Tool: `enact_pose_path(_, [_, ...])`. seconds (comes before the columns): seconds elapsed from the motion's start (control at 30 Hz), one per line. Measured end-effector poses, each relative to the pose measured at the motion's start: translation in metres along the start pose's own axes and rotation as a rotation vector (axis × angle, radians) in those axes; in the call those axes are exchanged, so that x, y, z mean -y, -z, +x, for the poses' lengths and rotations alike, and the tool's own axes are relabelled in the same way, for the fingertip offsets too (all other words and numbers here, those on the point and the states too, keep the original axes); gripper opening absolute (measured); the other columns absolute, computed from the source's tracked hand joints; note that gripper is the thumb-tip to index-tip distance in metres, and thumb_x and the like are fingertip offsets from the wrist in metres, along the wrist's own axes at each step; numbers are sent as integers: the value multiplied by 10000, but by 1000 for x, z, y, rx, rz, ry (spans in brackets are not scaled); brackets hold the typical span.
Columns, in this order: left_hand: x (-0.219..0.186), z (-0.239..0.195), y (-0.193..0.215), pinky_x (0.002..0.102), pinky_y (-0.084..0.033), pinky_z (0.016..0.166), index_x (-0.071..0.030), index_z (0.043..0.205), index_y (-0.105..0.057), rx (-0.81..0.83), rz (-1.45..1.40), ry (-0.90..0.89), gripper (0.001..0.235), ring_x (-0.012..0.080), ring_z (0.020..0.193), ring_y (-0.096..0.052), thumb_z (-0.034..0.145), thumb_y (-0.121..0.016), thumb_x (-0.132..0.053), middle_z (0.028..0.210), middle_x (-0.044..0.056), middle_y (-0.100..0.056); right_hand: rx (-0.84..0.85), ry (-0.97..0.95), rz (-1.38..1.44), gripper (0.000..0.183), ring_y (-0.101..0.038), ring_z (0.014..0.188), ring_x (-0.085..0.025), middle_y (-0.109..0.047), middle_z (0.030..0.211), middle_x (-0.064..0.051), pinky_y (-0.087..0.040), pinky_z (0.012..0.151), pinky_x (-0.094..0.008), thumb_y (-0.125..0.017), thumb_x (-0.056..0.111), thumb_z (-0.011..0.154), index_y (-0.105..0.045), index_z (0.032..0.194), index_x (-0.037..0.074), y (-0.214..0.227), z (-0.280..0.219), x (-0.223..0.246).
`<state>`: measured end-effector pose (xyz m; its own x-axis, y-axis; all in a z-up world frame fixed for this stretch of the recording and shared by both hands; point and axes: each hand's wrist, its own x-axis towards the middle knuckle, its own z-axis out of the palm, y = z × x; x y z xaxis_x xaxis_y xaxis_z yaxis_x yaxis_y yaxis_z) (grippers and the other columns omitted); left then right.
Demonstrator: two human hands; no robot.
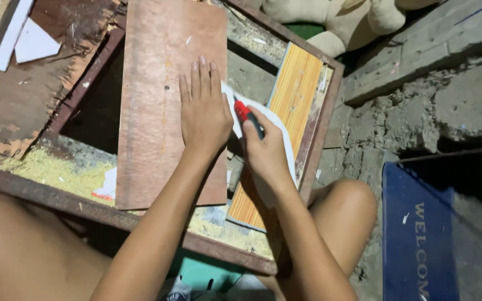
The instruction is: Cutting a specific shape out of a white sheet of material using a utility knife and a wooden template
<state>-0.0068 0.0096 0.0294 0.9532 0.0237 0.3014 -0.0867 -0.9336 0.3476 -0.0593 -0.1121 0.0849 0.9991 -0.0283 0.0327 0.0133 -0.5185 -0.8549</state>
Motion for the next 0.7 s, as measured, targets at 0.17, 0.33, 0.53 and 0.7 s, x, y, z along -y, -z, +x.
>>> enact_pose_path(0.17, [-1, -10, 7, 560, -81, 1276, 53, 1553, -422, -76, -208, -9, 634, 404, 1556, -239, 996, -509, -237, 1645, 269, -339, -100, -309, 478, 461, -486, 353, -224, -514, 619, -139, -420, 258, -343, -500, 194, 1047, -497, 1473, 17, -16, 3, 4])
enact_pose_path(0.33, [-2, -11, 3, 608, 39, 1257, -161, 1603, -417, 50, -165, 38, 596, 357, 1582, -193, 1027, -400, -315, 1671, 184, -344, -100, -436, 629, 464, -440, 366, -174, -456, 622, -102, -365, 252, -317, -488, 169, 1050, -473, 1500, 56, -6, 5, 15])
enact_pose_path(0.53, [-4, -9, 8, 605, 8, 1263, -233, 1600, -422, 58, -178, 47, 591, 366, 1575, -218, 1017, -420, -327, 1683, 180, -317, -1, -427, 524, 464, -440, 336, -195, -462, 563, -114, -363, 229, -338, -491, 169, 1036, -500, 1485, 52, -3, 14, 18])
enact_pose_path(0.7, [-3, -11, -1, 620, 9, 1256, -227, 1569, -478, 43, -121, 54, 573, 358, 1572, -222, 1006, -443, -328, 1669, 163, -357, -48, -417, 497, 440, -476, 341, -195, -506, 562, -121, -366, 225, -320, -521, 152, 1025, -533, 1454, 53, -8, 21, 4])
